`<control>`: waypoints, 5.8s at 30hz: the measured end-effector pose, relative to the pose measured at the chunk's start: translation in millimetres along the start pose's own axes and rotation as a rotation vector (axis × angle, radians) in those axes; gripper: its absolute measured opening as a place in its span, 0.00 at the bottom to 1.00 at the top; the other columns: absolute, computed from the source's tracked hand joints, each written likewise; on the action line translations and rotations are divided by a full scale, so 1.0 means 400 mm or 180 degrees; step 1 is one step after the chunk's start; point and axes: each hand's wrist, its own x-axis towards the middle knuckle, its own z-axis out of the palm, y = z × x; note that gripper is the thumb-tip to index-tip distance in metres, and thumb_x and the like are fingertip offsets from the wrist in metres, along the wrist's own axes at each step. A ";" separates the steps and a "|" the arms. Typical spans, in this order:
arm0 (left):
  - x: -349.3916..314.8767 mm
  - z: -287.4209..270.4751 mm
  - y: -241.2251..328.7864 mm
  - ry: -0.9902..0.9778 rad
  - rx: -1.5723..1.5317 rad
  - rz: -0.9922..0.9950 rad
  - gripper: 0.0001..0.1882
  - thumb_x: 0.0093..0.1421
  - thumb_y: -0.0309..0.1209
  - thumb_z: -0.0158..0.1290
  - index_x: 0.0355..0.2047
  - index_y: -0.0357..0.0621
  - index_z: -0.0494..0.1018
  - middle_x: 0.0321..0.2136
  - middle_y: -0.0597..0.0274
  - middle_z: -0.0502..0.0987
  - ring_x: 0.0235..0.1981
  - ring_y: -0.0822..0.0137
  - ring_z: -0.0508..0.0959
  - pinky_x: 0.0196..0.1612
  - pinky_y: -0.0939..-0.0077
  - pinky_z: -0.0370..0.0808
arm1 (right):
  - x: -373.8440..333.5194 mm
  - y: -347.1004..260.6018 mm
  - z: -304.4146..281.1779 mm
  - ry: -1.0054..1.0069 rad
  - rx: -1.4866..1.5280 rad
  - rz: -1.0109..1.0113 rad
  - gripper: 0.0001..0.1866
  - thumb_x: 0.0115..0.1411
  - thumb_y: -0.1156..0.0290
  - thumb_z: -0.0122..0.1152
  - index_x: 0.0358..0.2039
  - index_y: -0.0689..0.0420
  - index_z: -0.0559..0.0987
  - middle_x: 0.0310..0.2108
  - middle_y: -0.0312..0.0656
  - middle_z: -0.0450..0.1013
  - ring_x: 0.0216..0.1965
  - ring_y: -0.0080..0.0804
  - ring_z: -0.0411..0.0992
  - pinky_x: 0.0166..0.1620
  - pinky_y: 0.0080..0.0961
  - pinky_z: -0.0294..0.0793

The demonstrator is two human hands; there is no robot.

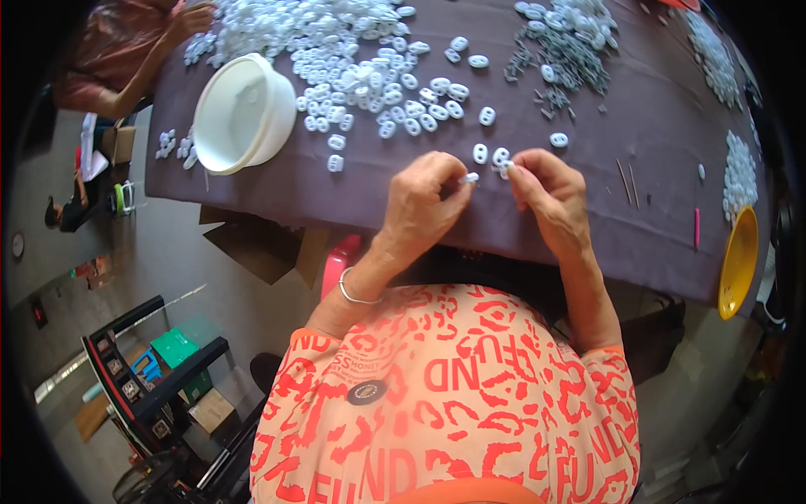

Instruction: The person puts on eyeglasses, sorts plastic parts and springs on the table, and assembles the plastic components by hand.

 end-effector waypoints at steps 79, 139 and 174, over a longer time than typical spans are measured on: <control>0.000 -0.014 -0.028 -0.0498 -0.2789 -0.1587 0.11 0.57 0.27 0.53 0.38 0.32 0.73 0.29 0.57 0.78 0.28 0.70 0.78 0.30 0.80 0.75 | 0.038 0.012 0.006 -0.0407 -0.0712 0.0015 0.10 0.57 0.65 0.56 0.29 0.60 0.75 0.17 0.28 0.65 0.17 0.11 0.61 0.18 0.10 0.60; -0.003 -0.003 -0.005 -0.0304 -0.3070 -0.2002 0.12 0.58 0.32 0.53 0.36 0.35 0.74 0.28 0.59 0.77 0.27 0.71 0.78 0.27 0.82 0.74 | 0.032 0.009 0.042 -0.0012 -0.2957 -0.2081 0.13 0.46 0.75 0.61 0.34 0.62 0.73 0.23 0.42 0.67 0.24 0.37 0.70 0.27 0.29 0.70; -0.004 -0.010 -0.017 -0.0694 -0.2727 -0.1731 0.11 0.57 0.31 0.53 0.32 0.33 0.76 0.24 0.60 0.77 0.23 0.75 0.76 0.27 0.83 0.75 | 0.063 0.030 0.018 -0.0758 -0.2647 -0.2220 0.08 0.45 0.75 0.59 0.26 0.62 0.71 0.18 0.42 0.65 0.17 0.37 0.66 0.21 0.30 0.66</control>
